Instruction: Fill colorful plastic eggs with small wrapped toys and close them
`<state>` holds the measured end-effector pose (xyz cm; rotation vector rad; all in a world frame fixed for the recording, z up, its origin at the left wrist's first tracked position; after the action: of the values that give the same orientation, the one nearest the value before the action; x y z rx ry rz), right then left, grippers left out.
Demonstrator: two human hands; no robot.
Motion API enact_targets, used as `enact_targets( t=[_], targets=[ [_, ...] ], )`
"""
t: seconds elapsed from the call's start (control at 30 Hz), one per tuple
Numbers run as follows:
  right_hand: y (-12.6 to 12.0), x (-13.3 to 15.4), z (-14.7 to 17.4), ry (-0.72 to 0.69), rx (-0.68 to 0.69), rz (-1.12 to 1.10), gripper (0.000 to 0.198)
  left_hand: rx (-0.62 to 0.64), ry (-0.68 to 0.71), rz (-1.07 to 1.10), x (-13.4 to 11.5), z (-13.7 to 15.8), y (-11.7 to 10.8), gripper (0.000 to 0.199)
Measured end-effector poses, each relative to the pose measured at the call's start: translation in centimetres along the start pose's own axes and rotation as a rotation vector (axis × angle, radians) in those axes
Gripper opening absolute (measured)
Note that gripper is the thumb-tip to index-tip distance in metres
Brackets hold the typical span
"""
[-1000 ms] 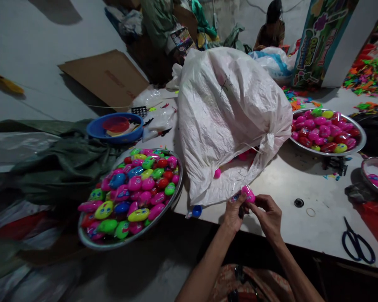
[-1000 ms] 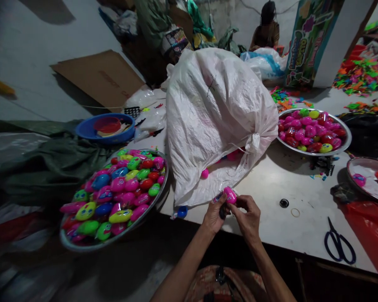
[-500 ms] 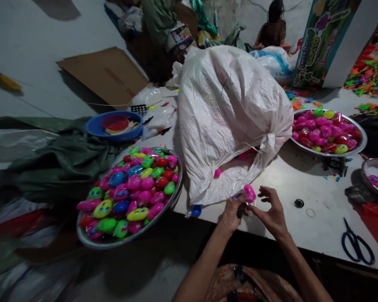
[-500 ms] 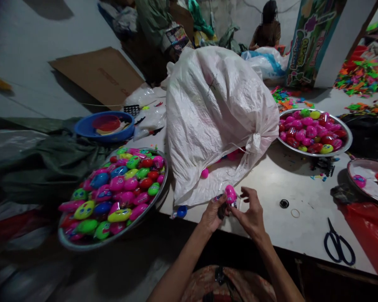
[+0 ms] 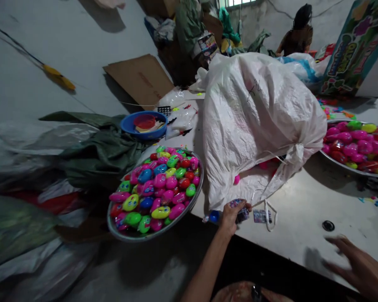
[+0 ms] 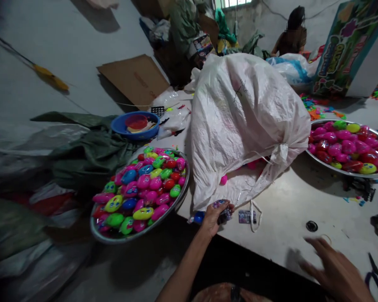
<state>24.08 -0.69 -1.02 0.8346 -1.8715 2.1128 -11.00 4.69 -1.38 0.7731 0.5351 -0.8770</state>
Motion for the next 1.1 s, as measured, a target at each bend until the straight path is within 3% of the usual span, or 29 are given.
enact_targets(
  t=[0.1,0.17,0.23,0.3,0.4,0.53,0.63,0.73,0.93,1.1],
  targets=[
    [3.1,9.9,-13.4,-0.087,0.018,-0.263,0.023,-0.075,0.096,-0.046,-0.7,0.3,-1.1,0.036],
    [5.9,15.9,-21.0,-0.090,-0.004,-0.289,0.017,-0.129,0.142,-0.066,-1.0,0.5,-1.9,0.036],
    [8.5,20.1,-25.5,-0.087,-0.022,-0.294,0.016,-0.203,0.182,-0.073,-1.1,0.7,-2.8,0.036],
    [10.2,21.8,-27.0,-0.077,-0.031,-0.308,0.019,-0.251,0.209,-0.057,-1.2,0.8,-3.5,0.036],
    [10.8,20.5,-25.9,-0.078,-0.016,-0.356,0.024,-0.282,0.211,0.010,-1.1,0.5,-3.9,0.036],
    [8.9,15.9,-21.9,-0.076,0.080,-0.507,0.027,-0.273,0.227,0.001,-0.8,-0.2,-2.8,0.035],
    [6.9,13.9,-18.0,-0.009,0.197,-0.932,0.039,-0.185,0.248,-0.089,-0.4,-0.4,-0.7,0.032],
    [6.0,13.8,-14.9,0.104,0.311,-1.367,0.038,-0.125,0.283,-0.202,-0.1,0.0,1.4,0.027],
    [5.9,12.3,-13.7,0.253,0.143,-1.535,0.026,0.099,0.209,-0.247,0.2,1.4,3.7,0.031],
    [6.0,11.4,-13.1,0.267,0.024,-1.546,0.027,0.104,0.185,-0.273,0.6,1.3,3.5,0.030]
  ],
)
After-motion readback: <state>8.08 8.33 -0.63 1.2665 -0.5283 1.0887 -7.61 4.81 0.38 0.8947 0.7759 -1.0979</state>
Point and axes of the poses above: each hand's wrist, its own z-axis away from the middle knuckle, its own y-axis out of the palm, x = y × z, the point moved 4 cm from there along -z, towards the middle knuckle, and after that the axes turned 5 degrees about -y, right-handed, at the moved point
